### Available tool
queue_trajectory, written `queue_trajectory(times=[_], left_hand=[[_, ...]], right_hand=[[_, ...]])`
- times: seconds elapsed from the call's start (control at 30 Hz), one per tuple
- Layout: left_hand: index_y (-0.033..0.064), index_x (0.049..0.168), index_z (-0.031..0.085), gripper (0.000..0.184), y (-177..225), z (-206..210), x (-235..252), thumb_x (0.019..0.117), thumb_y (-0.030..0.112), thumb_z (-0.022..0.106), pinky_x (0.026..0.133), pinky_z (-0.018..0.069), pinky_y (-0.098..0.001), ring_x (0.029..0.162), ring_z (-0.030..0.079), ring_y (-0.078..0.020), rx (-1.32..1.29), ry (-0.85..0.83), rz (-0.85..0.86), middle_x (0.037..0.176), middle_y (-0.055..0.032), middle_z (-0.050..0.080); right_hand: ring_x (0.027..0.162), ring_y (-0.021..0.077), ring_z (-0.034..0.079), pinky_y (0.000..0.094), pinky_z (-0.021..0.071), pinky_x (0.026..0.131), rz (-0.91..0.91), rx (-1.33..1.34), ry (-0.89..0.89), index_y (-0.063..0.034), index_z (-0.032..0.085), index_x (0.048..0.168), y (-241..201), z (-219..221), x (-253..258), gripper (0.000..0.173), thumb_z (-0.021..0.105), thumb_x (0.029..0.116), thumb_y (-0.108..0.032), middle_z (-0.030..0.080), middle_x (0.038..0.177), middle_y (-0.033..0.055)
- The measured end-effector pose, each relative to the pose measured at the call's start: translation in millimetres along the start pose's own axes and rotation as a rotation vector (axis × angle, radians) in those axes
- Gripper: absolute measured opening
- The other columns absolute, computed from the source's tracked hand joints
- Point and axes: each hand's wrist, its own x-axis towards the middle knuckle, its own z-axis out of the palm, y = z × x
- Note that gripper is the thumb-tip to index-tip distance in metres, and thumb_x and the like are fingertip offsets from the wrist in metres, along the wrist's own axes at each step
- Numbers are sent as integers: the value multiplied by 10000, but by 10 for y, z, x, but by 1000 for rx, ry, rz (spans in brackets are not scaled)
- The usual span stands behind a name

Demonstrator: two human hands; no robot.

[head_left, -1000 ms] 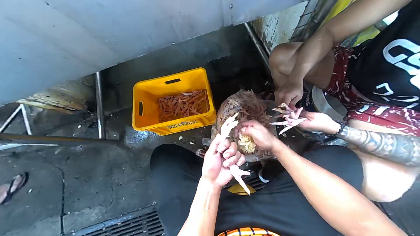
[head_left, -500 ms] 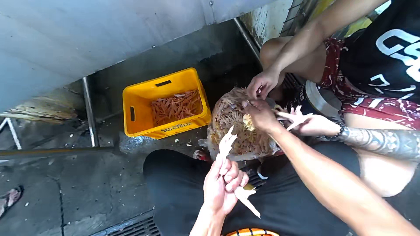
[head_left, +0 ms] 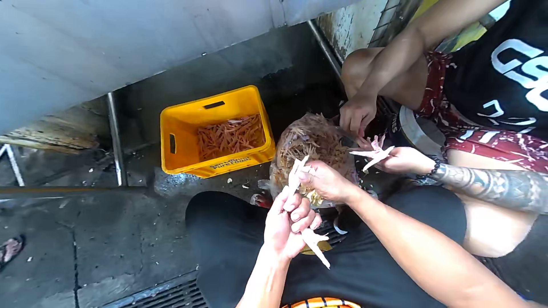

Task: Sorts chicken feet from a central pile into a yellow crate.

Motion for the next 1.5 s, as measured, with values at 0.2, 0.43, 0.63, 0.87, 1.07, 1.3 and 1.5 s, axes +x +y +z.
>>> queue_trajectory(times=[0.2,0.43,0.63,0.87,1.07,1.3,1.5], left_hand=[[143,757,565,470,-52,35,-4,1093,422,390,600,509,-322,526,508,-127,38,12,50,599,40,466],[143,734,580,492,46,140,-399,1089,443,420,585,518,-314,496,496,-107,243,119,246,572,54,450],[158,730,578,492,217,90,-392,1082,453,400,605,513,-323,523,517,-116,120,58,51,583,56,465],[153,736,576,464,36,56,-177,1076,425,414,587,504,-314,503,500,-114,-30,-2,-128,574,57,452],[124,753,567,509,-115,133,-120,1099,438,365,582,513,-312,512,506,-122,-12,117,-6,589,39,461],[131,734,567,493,-197,275,-414,1099,410,390,557,510,-308,488,494,-118,9,226,86,573,41,448],[150,719,517,543,-78,36,-326,1116,441,288,489,492,-302,438,460,-118,108,413,139,542,41,424]], right_hand=[[608,57,554,254,477,581,-59,-167,57,-68,653,769,-123,-19,2,341,562,1050,-238,579,650,-11],[577,130,585,329,526,519,161,-84,573,-117,713,1093,-270,-435,-8,273,605,1031,-361,640,753,37],[723,90,630,290,554,665,16,-139,-15,-63,684,954,-109,36,-7,486,319,1122,-335,658,811,18],[696,59,603,245,525,658,-18,-56,69,-75,651,908,-67,9,-54,221,542,1050,-205,628,756,-2],[531,102,512,272,443,501,-49,-187,197,-63,616,792,-52,16,-22,302,548,1054,-197,530,610,15],[822,230,673,475,579,754,319,-164,660,-27,663,1151,80,-280,229,317,613,1017,-310,681,933,133],[861,173,679,432,576,750,243,-278,258,-122,729,1127,-12,-23,122,346,410,1069,-243,715,995,51]])
